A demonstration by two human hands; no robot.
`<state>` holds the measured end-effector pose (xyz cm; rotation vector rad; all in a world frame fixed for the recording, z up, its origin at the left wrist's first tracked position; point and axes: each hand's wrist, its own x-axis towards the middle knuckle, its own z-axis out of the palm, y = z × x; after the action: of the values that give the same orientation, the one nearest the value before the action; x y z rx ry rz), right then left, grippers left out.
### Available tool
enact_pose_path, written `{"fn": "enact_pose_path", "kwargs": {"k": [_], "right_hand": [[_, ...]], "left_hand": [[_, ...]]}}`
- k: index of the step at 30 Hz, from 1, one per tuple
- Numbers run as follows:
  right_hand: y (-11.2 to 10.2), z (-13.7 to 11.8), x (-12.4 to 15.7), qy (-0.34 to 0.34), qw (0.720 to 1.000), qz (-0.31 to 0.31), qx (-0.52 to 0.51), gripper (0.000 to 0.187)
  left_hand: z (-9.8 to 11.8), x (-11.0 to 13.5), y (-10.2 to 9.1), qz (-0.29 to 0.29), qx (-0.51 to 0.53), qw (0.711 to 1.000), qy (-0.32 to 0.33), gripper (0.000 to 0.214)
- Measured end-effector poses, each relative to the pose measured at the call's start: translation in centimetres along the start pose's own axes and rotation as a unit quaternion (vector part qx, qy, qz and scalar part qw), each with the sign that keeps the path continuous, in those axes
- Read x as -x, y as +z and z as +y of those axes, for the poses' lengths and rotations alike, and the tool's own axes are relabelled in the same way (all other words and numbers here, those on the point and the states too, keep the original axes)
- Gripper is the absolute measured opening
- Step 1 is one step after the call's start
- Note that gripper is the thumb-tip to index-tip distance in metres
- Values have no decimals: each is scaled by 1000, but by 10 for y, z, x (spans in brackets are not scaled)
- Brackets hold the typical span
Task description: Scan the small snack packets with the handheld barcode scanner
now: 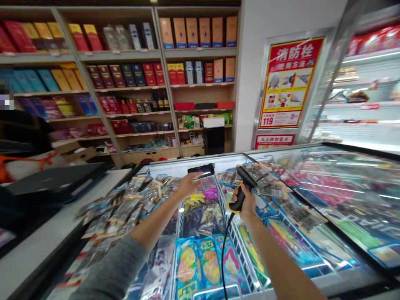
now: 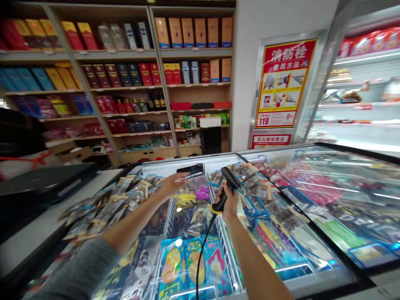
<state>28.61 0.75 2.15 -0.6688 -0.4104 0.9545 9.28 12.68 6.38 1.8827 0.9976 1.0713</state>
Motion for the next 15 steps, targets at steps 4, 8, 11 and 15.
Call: {"fn": "enact_pose_path", "kwargs": {"k": [4, 8, 11, 15], "right_hand": [[23, 25, 34, 52, 996, -66, 43, 47], [69, 64, 78, 123, 979, -142, 84, 45], [111, 94, 110, 175, 958, -203, 104, 43], [153, 132, 140, 239, 938, -219, 124, 40]], "left_hand": [[-8, 59, -117, 79, -59, 995, -33, 33], [-22, 110, -213, 179, -131, 970, -102, 22], [-35, 141, -252, 233, -175, 943, -160, 12], [-52, 162, -258, 253, -141, 938, -190, 11]]}}
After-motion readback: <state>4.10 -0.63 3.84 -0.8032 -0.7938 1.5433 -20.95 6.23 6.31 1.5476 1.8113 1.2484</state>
